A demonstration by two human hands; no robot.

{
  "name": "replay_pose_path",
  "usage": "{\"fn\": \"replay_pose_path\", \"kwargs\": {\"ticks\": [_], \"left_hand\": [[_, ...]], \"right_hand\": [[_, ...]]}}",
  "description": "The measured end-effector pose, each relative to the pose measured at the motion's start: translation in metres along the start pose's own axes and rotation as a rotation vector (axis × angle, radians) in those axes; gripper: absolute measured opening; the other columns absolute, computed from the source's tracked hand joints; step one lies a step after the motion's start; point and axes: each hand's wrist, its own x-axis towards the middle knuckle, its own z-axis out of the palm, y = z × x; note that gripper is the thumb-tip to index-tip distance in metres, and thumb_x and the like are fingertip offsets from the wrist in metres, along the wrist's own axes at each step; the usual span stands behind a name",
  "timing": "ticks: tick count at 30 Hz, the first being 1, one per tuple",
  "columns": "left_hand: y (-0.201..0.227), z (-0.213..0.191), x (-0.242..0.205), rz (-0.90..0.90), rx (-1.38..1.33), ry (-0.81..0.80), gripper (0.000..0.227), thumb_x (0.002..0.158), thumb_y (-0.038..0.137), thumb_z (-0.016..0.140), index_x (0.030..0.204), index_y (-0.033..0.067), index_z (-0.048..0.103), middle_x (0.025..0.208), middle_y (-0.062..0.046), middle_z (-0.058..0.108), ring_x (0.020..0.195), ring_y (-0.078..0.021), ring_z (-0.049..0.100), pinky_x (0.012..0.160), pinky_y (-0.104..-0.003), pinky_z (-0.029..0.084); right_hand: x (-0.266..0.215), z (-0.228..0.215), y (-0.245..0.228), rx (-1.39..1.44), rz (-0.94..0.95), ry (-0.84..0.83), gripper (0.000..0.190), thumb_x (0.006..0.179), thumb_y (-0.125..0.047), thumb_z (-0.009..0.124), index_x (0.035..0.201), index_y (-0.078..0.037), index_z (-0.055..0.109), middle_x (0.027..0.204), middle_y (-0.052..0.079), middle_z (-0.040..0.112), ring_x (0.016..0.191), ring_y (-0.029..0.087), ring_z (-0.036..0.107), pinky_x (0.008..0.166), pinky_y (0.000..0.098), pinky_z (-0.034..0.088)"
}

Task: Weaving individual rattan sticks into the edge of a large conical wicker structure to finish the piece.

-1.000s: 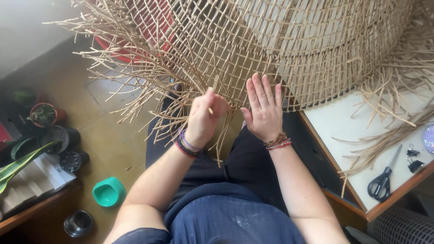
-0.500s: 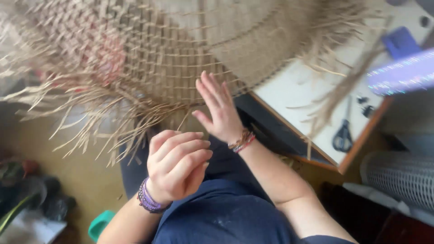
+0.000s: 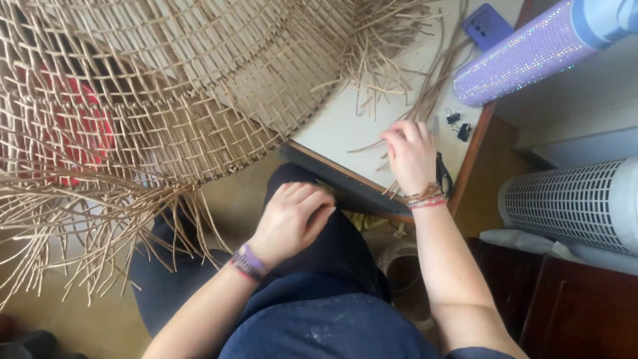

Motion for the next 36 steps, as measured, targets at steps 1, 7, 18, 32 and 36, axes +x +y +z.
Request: {"fn": "replay_pose_path", "kwargs": {"ticks": [1,7,18,32,36], "left_hand": [[-0.001,0.011,0.007,0.0,0.002,-0.002,0.014,0.1,0.021,0.06,0.097,0.0093,0.068,0.09,-0.009,0.069,0.092,-0.0308,0.069,0.084,-0.042,0.052],[-0.018,0.09,0.041,0.103,0.292,-0.235,0.062,0.092,0.056,0.063,0.144,0.0237,0.054,0.157,-0.014,0.043,0.147,-0.0398,0.04,0.117,-0.062,0.027],[-0.024,0.17,0.104,-0.101,-0.105,-0.054,0.039,0.101,0.058,0.051,0.12,0.0269,0.066,0.1,0.006,0.057,0.095,-0.0229,0.07,0.081,-0.037,0.06],[-0.015,0.091,0.084,-1.014,-1.973,0.417,0.018,0.105,0.029,0.053,0.103,0.0119,0.059,0.061,0.005,0.034,0.065,-0.0175,0.041,0.063,-0.032,0.034],[0.011,0.048,0.042,-0.741,-1.622,0.594,0.032,0.101,0.052,0.052,0.107,0.0206,0.055,0.069,0.007,0.02,0.053,-0.0064,0.015,0.044,-0.023,0.009]], "right_hand": [[-0.001,0.002,0.002,0.003,0.001,0.001,0.013,0.094,-0.013,0.074,0.1,-0.024,0.076,0.109,-0.005,0.058,0.101,0.018,0.057,0.081,0.0322,0.051],[0.005,-0.042,-0.021,0.357,0.075,0.234,0.01,0.108,-0.012,0.058,0.109,-0.013,0.068,0.113,0.003,0.063,0.103,0.024,0.064,0.091,0.0371,0.052],[-0.023,-0.125,-0.047,0.926,0.435,0.733,0.004,0.113,-0.002,0.041,0.111,-0.005,0.043,0.094,0.019,0.068,0.096,0.022,0.066,0.089,0.0323,0.052],[-0.065,-0.182,-0.102,1.506,0.533,0.793,0.012,0.108,-0.008,0.042,0.101,-0.015,0.048,0.065,-0.002,0.034,0.059,0.009,0.032,0.055,0.023,0.03],[-0.048,-0.145,-0.132,1.471,0.73,0.529,0.013,0.093,0.002,0.047,0.094,-0.007,0.056,0.059,0.006,0.038,0.053,0.016,0.042,0.051,0.0293,0.037]]}}
